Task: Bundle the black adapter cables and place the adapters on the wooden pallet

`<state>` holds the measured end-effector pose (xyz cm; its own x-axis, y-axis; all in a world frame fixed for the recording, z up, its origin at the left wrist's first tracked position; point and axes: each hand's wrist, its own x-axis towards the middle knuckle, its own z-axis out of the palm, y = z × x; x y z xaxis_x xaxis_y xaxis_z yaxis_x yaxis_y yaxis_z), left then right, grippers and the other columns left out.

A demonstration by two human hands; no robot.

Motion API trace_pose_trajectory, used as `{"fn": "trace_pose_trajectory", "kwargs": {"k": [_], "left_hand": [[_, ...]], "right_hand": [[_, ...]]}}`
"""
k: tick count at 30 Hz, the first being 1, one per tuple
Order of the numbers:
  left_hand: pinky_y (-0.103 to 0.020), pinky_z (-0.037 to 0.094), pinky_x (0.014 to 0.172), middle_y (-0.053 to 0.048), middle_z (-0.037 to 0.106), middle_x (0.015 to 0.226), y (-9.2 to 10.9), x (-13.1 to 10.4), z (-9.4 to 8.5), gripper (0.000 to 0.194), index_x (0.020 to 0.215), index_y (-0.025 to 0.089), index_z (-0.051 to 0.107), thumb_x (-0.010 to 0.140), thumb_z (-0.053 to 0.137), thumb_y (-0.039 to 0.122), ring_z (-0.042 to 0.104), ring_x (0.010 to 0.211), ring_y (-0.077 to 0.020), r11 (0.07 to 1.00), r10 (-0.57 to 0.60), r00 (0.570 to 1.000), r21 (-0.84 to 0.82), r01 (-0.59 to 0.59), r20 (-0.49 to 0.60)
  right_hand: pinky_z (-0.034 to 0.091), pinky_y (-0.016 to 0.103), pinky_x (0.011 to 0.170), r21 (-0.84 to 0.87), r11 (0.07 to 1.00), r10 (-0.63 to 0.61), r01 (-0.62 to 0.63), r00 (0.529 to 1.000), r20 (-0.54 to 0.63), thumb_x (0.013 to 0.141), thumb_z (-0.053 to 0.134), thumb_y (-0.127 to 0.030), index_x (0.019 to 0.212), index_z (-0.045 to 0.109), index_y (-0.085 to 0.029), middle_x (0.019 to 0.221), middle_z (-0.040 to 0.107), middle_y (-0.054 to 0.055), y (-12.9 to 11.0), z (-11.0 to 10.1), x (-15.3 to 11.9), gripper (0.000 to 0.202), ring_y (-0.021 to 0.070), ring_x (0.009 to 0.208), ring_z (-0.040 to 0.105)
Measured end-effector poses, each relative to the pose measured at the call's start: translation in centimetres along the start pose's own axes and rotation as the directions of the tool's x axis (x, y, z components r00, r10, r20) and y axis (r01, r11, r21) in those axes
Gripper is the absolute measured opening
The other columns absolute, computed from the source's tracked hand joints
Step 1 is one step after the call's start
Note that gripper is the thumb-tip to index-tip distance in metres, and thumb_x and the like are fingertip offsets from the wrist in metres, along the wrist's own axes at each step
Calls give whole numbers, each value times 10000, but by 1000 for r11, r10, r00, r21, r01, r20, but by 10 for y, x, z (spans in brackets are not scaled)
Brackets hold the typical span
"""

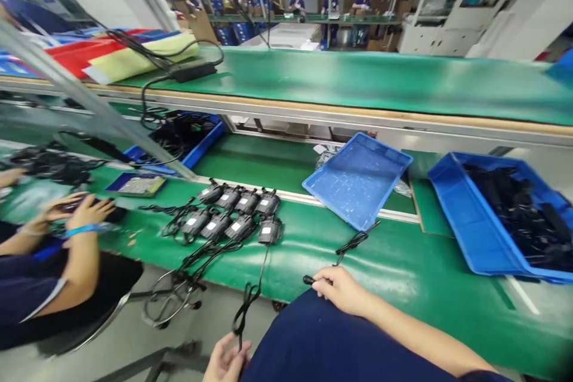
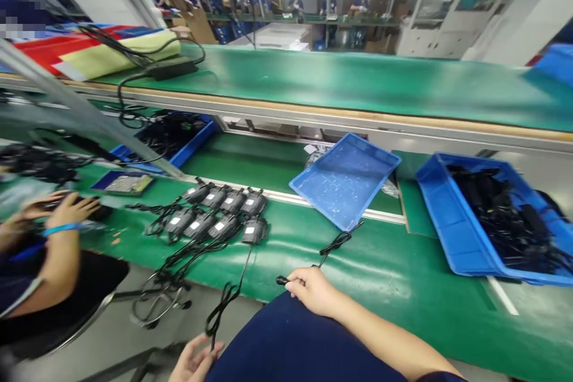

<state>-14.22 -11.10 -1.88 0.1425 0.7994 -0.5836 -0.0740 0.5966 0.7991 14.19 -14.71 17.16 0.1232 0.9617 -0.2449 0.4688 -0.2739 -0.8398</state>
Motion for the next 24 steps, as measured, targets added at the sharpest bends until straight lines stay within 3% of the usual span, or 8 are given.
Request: {"fn": "trace_pose_trajectory", "kwargs": {"k": [3,6,8,11,13,15,21,24], "left_hand": [[-342,533,567,-45,734,823,36,-20,2,590,925,249,532,585,743,682,634,542,-196,966,203,973,184,-180,-110],[-317,539,632,-34,703,775,76,-27,15,346,873,231,616,801,612,569,658,632,-197,818,441,897,427,-385,-36],[-310,546,669,-42,704,783,94,-26,28,267,880,222,659,877,572,474,668,695,-199,681,577,811,489,-546,102],[-285,554,715,-53,710,873,109,-21,49,190,969,210,687,950,544,333,671,778,-174,471,728,609,417,-777,313],[-269,562,727,-52,684,911,113,-17,63,201,1066,206,681,975,504,234,666,805,-150,361,766,476,324,-875,432],[-268,572,732,-54,643,938,116,-14,74,275,1146,205,664,985,445,162,653,817,-136,286,774,386,265,-921,503],[-413,533,924,-85,684,1077,125,-2,92,189,1098,216,674,968,539,187,617,1084,-225,90,778,241,277,-957,580],[-407,517,934,-65,738,1006,129,4,97,185,1113,210,660,983,529,197,654,1041,-212,98,732,203,195,-976,650]], "right_hand": [[425,256,580,85,996,28,-29,1000,7,858,614,-349,808,613,-180,693,654,4,6,2,3,177,141,584,566],[436,261,588,117,993,-4,2,1000,17,864,630,-383,804,587,-184,676,633,0,6,3,4,212,140,583,563],[433,261,587,121,993,-9,6,1000,26,862,634,-388,801,590,-186,663,620,-7,2,3,3,215,137,581,558],[422,257,567,127,992,-5,0,999,42,838,660,-391,810,638,-183,677,637,-8,-4,2,-1,211,135,574,553],[426,261,568,115,993,-7,2,999,49,826,679,-394,822,689,-184,686,660,-3,-6,1,-4,210,143,585,566],[457,277,598,90,996,-17,12,999,46,826,688,-410,840,729,-191,721,697,12,-6,0,-5,223,167,634,608],[502,330,730,29,995,-90,90,996,-7,869,673,-391,896,770,-213,840,751,30,-7,-1,-2,205,212,775,676],[484,332,727,-27,988,-154,153,987,-44,888,665,-369,894,772,-219,827,743,27,-9,0,2,184,203,760,663]]}}
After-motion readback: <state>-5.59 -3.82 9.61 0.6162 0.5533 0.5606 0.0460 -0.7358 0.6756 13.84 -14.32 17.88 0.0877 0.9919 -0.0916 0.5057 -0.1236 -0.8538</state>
